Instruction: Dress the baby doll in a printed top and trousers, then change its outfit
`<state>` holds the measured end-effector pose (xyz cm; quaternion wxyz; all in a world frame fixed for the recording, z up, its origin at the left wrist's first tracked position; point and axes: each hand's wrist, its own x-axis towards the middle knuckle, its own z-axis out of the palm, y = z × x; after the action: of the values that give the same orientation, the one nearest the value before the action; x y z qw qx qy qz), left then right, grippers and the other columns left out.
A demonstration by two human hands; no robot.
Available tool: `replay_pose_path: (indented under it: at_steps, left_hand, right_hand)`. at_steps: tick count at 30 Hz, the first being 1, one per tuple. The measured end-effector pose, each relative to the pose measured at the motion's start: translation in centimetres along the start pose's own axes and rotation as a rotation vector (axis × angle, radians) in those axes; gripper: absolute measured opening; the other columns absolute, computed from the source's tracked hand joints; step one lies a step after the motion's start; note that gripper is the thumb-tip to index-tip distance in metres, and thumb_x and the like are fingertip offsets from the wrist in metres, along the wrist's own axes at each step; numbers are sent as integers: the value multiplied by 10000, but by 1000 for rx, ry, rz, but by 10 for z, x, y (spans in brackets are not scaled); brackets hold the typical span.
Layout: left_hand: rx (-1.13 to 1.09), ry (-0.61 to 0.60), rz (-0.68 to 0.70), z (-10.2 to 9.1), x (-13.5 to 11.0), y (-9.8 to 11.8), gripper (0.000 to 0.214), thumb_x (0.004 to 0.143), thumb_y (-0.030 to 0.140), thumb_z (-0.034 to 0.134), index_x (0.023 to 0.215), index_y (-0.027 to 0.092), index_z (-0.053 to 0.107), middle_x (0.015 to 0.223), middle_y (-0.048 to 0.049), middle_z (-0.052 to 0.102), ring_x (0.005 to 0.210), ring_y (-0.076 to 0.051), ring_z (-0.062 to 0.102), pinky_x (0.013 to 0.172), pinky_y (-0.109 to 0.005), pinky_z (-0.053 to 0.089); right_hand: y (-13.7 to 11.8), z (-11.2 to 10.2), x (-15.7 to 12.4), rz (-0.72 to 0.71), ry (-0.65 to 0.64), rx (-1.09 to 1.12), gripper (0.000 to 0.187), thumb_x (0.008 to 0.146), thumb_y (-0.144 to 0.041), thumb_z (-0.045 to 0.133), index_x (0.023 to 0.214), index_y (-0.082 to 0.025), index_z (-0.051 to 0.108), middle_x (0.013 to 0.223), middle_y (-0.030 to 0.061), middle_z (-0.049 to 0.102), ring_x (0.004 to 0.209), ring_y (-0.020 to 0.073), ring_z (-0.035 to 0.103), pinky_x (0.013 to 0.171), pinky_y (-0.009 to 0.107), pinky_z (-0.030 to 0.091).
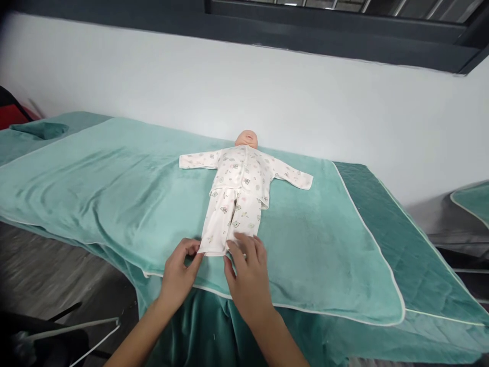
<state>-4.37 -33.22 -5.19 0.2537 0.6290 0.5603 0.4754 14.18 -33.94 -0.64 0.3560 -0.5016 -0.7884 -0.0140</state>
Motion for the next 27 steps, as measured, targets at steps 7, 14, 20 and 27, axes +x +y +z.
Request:
replay_pose_path:
  at_steps: [7,14,20,27]
  left_hand:
    - [13,-74,-87,-5,3,-1,52,941,242,500,947,223,548,843,14,552,765,-149,525,733,-272,433]
    - [-14,-97,-95,-12,2,-5,41,922,246,524,907,225,557,849,6,578,774,-155,535,741,-276,432]
    - [-33,-113,-90,-13,3,-10,57,907,249,542,873,223,579,843,5,585,763,-153,537,738,-277,426]
    - [-30,-153,-171,-13,6,-12,79,894,285,554,855,219,572,782,11,571,732,-156,524,712,-279,413]
  right_hand:
    - [28,-3,-19,190,91,186,203,946,-151,606,1128,-232,565,1037,72,592,956,195,596,800,339,539]
    - [35,-13,-27,168,49,282,170,947,-93,567,1027,-243,561,990,37,589,916,154,601,762,269,506]
    - [42,-14,-31,164,-10,320,155,948,-99,570,1003,-243,563,983,34,595,911,150,592,763,266,494]
    - [42,-9,-27,172,-15,267,117,939,-117,564,954,-233,570,942,38,619,901,179,600,769,306,494]
